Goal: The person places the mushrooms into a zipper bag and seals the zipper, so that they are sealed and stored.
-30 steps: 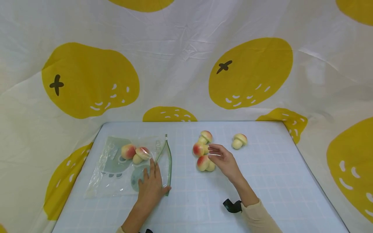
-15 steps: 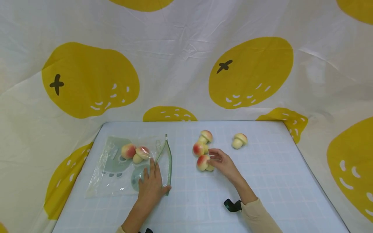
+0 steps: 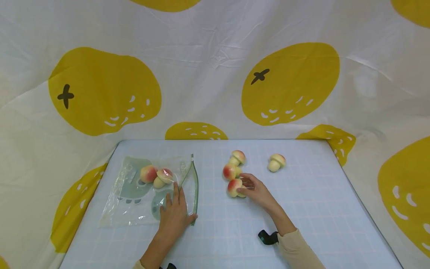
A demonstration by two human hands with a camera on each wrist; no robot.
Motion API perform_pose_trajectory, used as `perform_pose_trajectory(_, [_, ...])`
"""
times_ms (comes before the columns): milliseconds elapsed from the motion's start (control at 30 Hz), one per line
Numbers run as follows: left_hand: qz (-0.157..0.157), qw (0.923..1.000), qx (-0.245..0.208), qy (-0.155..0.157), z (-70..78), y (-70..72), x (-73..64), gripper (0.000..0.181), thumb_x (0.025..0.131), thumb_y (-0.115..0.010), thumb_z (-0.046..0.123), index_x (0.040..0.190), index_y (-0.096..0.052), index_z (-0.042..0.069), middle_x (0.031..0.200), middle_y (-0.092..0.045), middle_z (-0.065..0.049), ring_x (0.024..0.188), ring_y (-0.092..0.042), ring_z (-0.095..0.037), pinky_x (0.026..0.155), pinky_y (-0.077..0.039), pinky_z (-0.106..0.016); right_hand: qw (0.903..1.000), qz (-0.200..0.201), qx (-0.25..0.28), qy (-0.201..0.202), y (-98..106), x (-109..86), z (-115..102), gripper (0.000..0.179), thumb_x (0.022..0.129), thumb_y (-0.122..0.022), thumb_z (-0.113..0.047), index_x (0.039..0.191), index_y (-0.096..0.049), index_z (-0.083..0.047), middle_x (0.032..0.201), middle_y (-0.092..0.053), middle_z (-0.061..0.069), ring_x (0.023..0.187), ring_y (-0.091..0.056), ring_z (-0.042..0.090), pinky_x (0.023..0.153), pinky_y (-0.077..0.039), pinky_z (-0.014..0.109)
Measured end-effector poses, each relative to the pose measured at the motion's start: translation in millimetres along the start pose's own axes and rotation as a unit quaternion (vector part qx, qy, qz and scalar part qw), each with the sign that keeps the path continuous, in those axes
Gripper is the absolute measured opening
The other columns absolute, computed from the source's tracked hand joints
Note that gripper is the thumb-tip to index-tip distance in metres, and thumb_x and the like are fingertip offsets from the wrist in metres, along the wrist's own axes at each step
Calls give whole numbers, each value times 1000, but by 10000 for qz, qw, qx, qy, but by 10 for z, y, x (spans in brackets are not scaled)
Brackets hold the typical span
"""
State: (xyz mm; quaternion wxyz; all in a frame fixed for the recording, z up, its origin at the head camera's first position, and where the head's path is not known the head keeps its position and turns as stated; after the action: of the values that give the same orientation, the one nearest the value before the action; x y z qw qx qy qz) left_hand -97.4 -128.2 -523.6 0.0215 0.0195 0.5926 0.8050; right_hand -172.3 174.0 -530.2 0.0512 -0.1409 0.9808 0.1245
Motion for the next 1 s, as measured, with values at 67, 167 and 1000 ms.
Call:
perform_pose_trajectory(67, [-47,10000,-1,27,2,-2,6,114,70,-90,45,149,-31,-12,162,-13,-27,133,-35,-57,88,-37,-78,10000,-50,-48,-34,-1,3,8,61,88,-79,-22,141,-53,-11,130,-60,12,118,-55,31,93,-47,40])
perform_pose_trajectory(167, [-99,9999,-16,68,5,-2,12,114,70,-90,45,150,-30,-11,162,-13,-27,133,-34,-57,89,-36,-78,9997,-135,-163,-88,-8,1,11,60,87,-80,-24,140,-55,-10,129,-61,10,115,-55,29,93,-46,41])
perform_pose_trajectory(1000, [-98,9999,-101,67,-1,10,3,115,71,-90,45,150,-29,-11,162,-13,-27,134,-33,-57,89,-36,-78,9999,-97,-13,-67,-31,-11,43,53,86,-81,-20,134,-60,-7,120,-64,9,101,-58,25,81,-48,33])
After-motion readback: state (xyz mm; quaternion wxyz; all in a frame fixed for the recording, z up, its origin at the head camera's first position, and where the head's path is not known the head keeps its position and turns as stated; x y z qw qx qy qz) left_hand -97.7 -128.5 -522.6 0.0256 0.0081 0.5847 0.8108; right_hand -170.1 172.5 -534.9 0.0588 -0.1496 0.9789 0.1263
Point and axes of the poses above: each hand's wrist, its own x-axis towards the middle knuckle, its own y-axis out of the back of the hand, z = x × y, the point moved 3 cm from there along x, towards the middle knuckle
